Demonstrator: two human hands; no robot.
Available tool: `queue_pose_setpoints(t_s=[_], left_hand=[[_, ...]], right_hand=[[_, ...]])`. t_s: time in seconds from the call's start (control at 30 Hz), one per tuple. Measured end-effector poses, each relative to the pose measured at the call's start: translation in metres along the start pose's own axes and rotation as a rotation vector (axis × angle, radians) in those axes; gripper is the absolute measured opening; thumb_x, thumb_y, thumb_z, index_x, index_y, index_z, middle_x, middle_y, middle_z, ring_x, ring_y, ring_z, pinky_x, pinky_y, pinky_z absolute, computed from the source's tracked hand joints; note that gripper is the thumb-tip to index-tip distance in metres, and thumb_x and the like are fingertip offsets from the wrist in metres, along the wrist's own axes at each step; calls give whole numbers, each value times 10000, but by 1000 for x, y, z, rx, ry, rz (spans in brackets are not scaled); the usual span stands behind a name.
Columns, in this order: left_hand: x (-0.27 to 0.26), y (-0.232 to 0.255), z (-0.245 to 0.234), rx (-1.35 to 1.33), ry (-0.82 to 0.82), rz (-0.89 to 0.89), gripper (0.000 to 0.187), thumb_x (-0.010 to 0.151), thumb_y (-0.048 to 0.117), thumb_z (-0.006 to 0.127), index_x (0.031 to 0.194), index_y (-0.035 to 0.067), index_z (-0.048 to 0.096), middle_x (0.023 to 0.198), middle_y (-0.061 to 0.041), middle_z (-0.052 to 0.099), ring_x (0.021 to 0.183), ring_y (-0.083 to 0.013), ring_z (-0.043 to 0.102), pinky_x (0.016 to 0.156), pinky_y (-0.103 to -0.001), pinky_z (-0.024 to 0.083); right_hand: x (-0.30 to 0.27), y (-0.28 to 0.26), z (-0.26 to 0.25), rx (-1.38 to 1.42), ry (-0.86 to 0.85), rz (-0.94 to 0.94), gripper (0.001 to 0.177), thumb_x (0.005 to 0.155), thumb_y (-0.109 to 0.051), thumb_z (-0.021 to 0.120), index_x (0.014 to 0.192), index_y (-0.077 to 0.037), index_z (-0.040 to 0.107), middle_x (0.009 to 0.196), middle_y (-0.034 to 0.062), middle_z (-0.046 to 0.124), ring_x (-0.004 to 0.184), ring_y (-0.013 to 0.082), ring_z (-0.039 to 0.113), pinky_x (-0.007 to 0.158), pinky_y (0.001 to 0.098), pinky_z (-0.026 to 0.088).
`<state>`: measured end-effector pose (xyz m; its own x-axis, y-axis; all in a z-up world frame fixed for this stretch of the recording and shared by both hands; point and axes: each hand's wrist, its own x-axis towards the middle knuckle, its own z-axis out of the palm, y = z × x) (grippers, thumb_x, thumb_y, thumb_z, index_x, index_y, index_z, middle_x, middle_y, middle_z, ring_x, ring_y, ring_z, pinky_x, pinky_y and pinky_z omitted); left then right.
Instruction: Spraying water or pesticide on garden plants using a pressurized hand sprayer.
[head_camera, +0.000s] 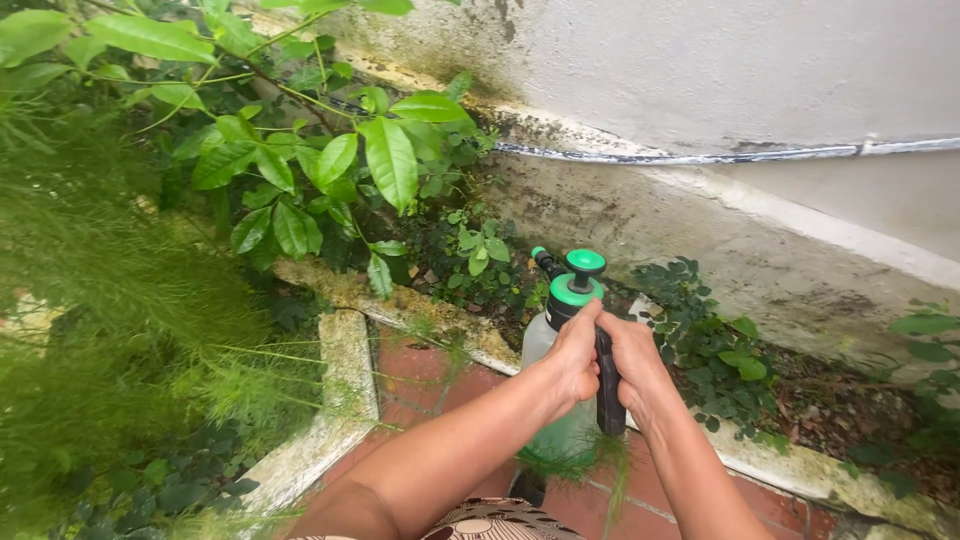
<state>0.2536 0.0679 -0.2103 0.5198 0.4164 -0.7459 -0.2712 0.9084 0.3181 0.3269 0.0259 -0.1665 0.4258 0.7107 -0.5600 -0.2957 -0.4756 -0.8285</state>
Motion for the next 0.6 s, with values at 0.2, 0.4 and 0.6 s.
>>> queue_pose_setpoints(t_s=[0.2, 0.4, 0.6], left_hand=[[9, 28, -29, -126, -15, 132, 410, 950, 583, 596, 912, 175, 578, 784, -22, 485, 703, -180, 442, 644, -364, 380], [-36, 67, -27, -139, 80, 154, 410, 959, 555, 595, 889, 151, 586, 789, -40, 522, 721, -172, 481, 679, -349, 431], [-13, 64, -38, -125, 96, 231, 413, 934, 565, 643, 776, 207, 509, 689, 27, 336, 624, -132, 276, 579, -315, 256]], right_hand=[[10, -10, 40, 6, -141, -29, 319, 939, -265, 679, 787, 15, 679, 650, 56, 616, 515, 138, 546, 453, 306, 406], [8, -27, 70, 58, -276, -61, 300, 958, -245, 671, 805, 12, 696, 640, 44, 605, 506, 120, 536, 443, 287, 398], [10, -28, 70, 129, -326, -72, 283, 957, -239, 665, 809, -1, 706, 616, 41, 590, 470, 116, 515, 422, 282, 389]])
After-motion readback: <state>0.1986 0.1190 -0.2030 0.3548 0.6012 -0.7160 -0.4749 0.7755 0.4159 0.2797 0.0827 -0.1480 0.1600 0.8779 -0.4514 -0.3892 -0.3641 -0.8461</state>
